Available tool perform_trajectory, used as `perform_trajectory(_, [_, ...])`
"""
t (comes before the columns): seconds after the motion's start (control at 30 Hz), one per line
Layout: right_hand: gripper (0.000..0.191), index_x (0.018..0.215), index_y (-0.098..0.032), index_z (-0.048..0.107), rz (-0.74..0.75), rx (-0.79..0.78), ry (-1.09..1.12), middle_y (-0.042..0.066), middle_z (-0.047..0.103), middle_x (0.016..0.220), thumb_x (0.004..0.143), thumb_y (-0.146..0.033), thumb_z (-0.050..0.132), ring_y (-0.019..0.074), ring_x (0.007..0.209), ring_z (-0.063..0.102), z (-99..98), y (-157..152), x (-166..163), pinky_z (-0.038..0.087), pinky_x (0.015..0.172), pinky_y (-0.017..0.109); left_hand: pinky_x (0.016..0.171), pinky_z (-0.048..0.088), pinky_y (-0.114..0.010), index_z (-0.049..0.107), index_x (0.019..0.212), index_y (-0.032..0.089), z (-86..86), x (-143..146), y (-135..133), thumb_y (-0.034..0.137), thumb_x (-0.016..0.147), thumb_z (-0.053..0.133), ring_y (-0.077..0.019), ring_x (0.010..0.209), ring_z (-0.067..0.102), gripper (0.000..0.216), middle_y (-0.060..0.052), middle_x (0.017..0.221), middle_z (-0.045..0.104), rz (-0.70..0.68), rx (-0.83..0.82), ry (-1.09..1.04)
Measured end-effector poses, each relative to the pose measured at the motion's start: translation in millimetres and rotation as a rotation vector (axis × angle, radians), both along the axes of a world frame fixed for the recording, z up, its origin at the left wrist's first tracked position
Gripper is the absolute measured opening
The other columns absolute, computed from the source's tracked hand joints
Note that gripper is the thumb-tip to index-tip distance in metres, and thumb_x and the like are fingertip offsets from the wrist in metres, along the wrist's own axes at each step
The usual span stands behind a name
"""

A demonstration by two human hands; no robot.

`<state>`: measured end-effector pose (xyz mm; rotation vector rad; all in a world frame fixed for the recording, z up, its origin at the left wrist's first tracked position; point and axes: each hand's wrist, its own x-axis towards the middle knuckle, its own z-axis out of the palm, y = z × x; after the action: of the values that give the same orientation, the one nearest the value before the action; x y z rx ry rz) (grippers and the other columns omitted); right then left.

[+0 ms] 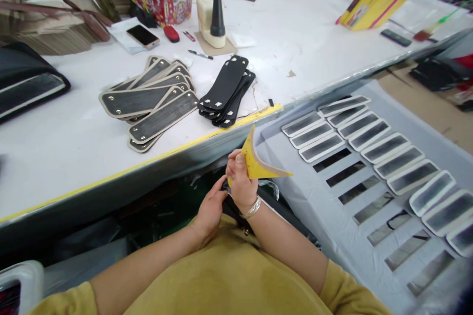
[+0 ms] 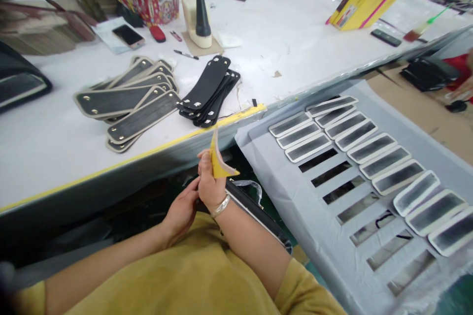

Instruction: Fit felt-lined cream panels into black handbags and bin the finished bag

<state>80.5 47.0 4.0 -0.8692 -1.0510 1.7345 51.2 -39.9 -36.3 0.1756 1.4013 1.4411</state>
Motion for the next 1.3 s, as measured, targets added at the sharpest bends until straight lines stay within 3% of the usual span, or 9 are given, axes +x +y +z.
perform_trajectory(0.17, [0.033,0.077,-0.02,0.047,-0.038,-0.035,0.081,-0.01,0.025,0.05,0.084,-0.052,0.05,0.005,0.04,0.025,4.1,7.9,0.8,0.025,0.04,0.019,0.101,0.037,-0.037,0.056,0.123,0.022,-0.7,-10.1,-6.5,0.025,0.077,0.057,-0.022,0.111,0.056,0.046,-0.004,0.119,0.064,-0.012,0.166,-0.244])
perform_trajectory(0.53, [0.031,0.077,-0.019,0.048,-0.05,-0.063,0.128,-0.01,0.026,0.05,0.085,-0.049,0.051,0.0042,0.04,0.025,2.0,11.5,1.3,0.025,0.039,0.018,0.098,0.039,-0.038,0.055,0.124,0.018,1.6,-13.3,-2.8,0.028,0.074,0.066,-0.0209,0.098,0.062,0.053,-0.006,0.104,0.07,-0.04,0.128,-0.257])
perform_trajectory(0.83, [0.031,0.078,-0.02,0.047,-0.045,-0.059,0.134,-0.01,0.027,0.051,0.085,-0.05,0.051,0.0042,0.041,0.025,2.8,10.3,0.7,0.025,0.04,0.018,0.078,0.045,-0.029,0.062,0.113,0.018,4.1,-10.8,8.4,0.019,0.068,0.055,-0.0188,0.085,0.061,0.046,-0.003,0.098,0.07,-0.045,-0.041,0.026])
perform_trajectory(0.97, [0.034,0.079,-0.02,0.049,-0.015,0.034,0.075,-0.009,0.029,0.054,0.083,-0.053,0.051,0.0048,0.044,0.029,2.7,6.0,-0.1,0.028,0.043,0.019,0.085,0.043,-0.028,0.064,0.109,0.018,8.1,-4.6,15.2,0.017,0.066,0.051,-0.0193,0.094,0.058,0.045,-0.003,0.106,0.067,0.02,-0.04,0.176])
perform_trajectory(1.2, [0.03,0.077,-0.02,0.048,-0.105,-0.039,0.176,-0.01,0.024,0.05,0.085,-0.049,0.051,0.0044,0.04,0.023,6.5,16.8,4.7,0.024,0.039,0.018,0.079,0.043,-0.028,0.063,0.114,0.017,20.0,-20.8,13.7,0.021,0.068,0.057,-0.0198,0.092,0.058,0.047,-0.005,0.105,0.068,-0.082,-0.013,-0.148])
perform_trajectory(1.3, [0.03,0.076,-0.02,0.048,-0.119,-0.059,0.196,-0.011,0.024,0.049,0.084,-0.048,0.052,0.0043,0.039,0.023,8.4,19.1,5.5,0.024,0.038,0.017,0.078,0.043,-0.028,0.06,0.119,0.016,20.4,-25.1,12.7,0.023,0.067,0.063,-0.0176,0.087,0.059,0.052,-0.006,0.099,0.069,-0.099,-0.001,-0.189])
